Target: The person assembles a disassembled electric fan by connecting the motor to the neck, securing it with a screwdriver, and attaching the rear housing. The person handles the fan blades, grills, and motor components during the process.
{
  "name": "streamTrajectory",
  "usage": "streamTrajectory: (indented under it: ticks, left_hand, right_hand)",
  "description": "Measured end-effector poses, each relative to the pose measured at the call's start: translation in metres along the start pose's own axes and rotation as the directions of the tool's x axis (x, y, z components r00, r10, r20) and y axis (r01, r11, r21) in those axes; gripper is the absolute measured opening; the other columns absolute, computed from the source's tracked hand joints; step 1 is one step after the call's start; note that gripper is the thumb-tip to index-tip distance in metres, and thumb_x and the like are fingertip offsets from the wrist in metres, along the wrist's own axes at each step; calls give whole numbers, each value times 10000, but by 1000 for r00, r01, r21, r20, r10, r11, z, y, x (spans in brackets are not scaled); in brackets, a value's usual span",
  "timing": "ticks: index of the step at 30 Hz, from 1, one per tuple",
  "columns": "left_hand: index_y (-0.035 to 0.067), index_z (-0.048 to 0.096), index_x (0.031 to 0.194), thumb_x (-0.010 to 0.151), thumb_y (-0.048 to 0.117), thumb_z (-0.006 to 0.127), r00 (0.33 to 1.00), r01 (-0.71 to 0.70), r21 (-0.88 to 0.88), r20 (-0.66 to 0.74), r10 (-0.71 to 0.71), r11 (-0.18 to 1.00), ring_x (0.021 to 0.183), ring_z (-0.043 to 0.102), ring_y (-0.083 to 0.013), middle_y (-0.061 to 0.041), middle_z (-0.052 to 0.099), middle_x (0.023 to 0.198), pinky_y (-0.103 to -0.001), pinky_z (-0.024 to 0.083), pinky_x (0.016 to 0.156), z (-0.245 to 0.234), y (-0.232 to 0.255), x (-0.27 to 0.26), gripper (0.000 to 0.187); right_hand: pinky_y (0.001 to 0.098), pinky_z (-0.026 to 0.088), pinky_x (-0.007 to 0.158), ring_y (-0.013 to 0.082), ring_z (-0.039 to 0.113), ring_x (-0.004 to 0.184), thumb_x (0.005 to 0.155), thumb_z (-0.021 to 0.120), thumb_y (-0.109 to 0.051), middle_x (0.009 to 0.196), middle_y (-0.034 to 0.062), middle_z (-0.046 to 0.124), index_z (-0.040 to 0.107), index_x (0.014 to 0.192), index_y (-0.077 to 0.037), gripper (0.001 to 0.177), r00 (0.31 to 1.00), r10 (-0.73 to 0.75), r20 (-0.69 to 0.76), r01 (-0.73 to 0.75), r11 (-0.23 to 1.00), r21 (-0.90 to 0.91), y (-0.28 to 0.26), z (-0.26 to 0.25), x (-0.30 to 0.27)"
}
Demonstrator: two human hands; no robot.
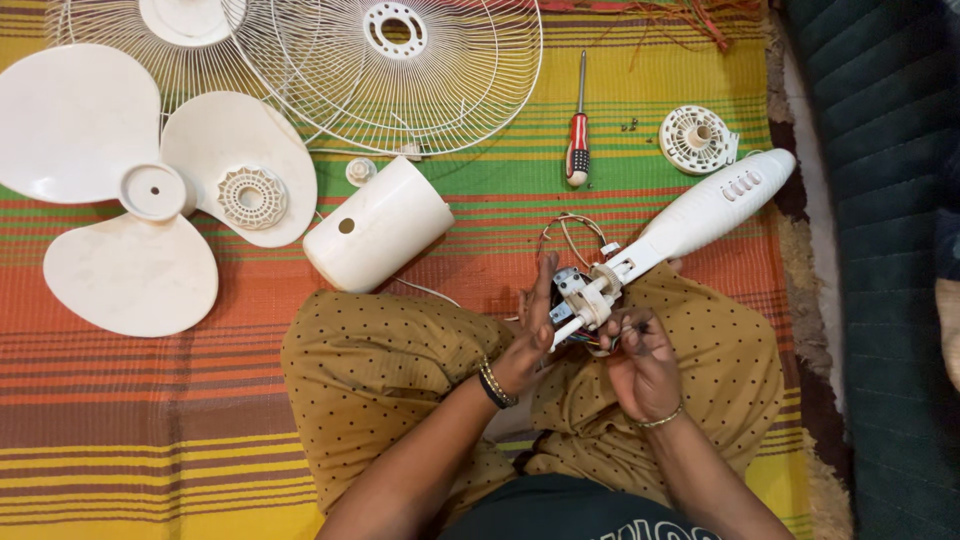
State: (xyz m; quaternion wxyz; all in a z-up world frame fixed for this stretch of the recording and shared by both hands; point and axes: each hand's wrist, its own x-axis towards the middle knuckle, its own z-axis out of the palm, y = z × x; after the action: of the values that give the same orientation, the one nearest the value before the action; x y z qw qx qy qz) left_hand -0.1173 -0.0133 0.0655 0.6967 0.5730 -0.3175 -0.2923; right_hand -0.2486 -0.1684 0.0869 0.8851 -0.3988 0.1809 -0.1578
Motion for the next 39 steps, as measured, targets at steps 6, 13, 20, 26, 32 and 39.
streamTrajectory:
  ticks: [6,13,20,26,32,39]
  left_hand:
    - [107,-60,1674,922,895,181,998,-23,-90,-52,18,996,1656,51,-356,-185,9,1782,-564,-83,1283,-1,3,4,1116]
    - [187,-167,1634,909,833,376,990,-27,-499,-135,-47,866,1617,87,-342,-154,-47,1754,-509,178,1290,-10,0,16,1113]
    - [208,-130,1650,922,836,314,986,64,-450,-109,-125,891,1617,98,-326,-166,11,1759,-491,192,1285,-36,-8,27,1059]
    - [164,-39,1669,947,817,328,996,56,-364,-41,-76,930,1580,238,-371,-219,172,1724,-497,229,1272,-38,-12,26,1040]
    - [140,-7,1679,946,844,291,1000,-19,-113,-8,18,993,1593,252,-350,-229,265,1707,-488,180,1283,-41,-18,22,1059]
    - [122,-4,1690,956,833,256,998,-39,7,50,38,999,1592,270,-341,-208,338,1690,-485,139,1285,-48,-31,24,1055]
  right_hand:
    - [347,459,909,219,585,980,1008,696,-128,1086,83,614,578,1129,-63,180,1000,-5,-23,5,1000,12,2,4,3]
    - [382,485,1030,231,644,1104,987,666,-89,1164,87,661,587,1217,-52,246,995,-70,-71,56,983,-174,17,17,14]
    - [401,493,957,272,601,1090,841,743,-67,1123,89,638,714,1015,-104,180,907,-273,322,383,209,-900,15,57,10]
    - [477,434,932,357,518,1069,758,790,-46,1026,121,581,728,954,-98,212,823,-347,450,432,-132,-892,36,82,17]
    - [461,455,938,360,548,1047,797,800,-50,1061,103,604,598,1105,-73,369,778,-494,389,390,-106,-915,56,68,26]
    - [503,456,1050,360,567,1148,779,879,-89,1191,109,608,543,1266,-102,592,675,-493,549,414,-363,-835,43,68,30]
